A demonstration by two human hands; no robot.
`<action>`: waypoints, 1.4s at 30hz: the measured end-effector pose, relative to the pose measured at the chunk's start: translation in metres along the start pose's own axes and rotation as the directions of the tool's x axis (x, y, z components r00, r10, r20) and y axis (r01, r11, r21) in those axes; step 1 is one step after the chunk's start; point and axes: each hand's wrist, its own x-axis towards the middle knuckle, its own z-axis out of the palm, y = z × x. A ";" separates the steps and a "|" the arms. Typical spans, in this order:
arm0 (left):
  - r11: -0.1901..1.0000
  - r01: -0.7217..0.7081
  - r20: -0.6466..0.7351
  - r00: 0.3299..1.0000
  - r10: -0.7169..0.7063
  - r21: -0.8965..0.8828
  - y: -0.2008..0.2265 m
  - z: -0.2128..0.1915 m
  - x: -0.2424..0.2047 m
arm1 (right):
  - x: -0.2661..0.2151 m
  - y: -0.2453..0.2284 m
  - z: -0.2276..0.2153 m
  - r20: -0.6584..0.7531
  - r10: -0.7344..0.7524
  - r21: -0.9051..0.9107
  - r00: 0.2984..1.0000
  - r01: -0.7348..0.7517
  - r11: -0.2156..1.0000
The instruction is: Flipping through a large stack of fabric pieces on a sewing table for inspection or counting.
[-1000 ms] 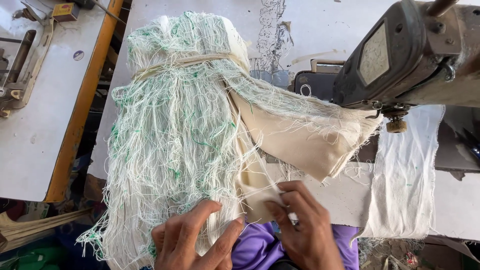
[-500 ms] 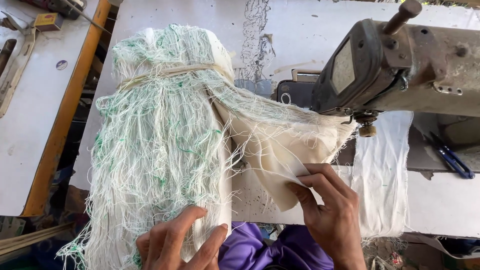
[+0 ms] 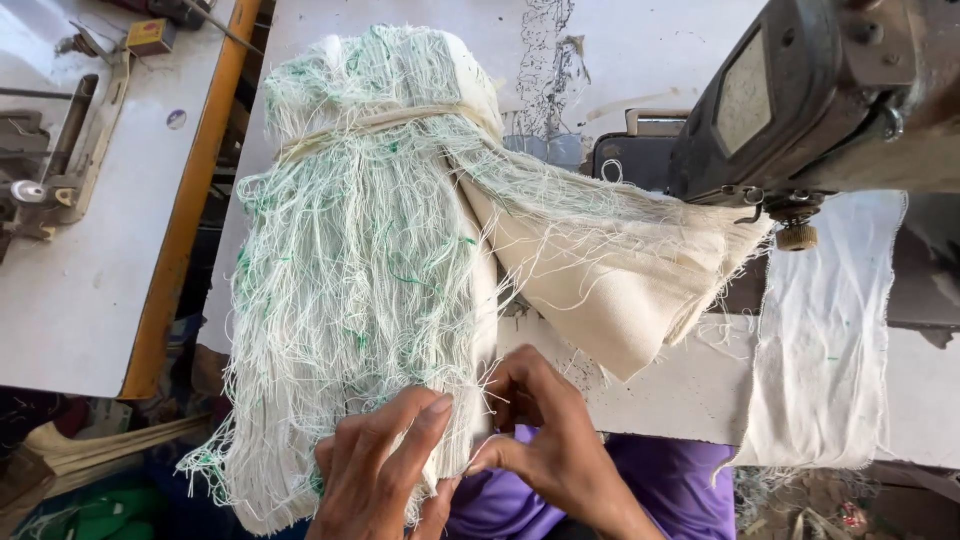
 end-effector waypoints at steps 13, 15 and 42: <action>0.986 0.014 -0.052 0.998 -0.023 -0.168 0.010 -0.013 0.009 | -0.004 0.001 -0.016 -0.276 0.023 -0.460 0.961 -0.153 0.875; 0.985 0.035 -0.003 0.999 -0.036 -0.171 0.018 -0.021 0.014 | -0.017 0.012 -0.027 -0.045 -0.353 -0.689 0.935 0.227 0.688; 0.990 0.030 0.028 0.999 -0.027 -0.141 0.005 -0.018 0.004 | -0.015 -0.024 -0.014 -0.098 -0.313 -0.693 0.945 0.162 0.703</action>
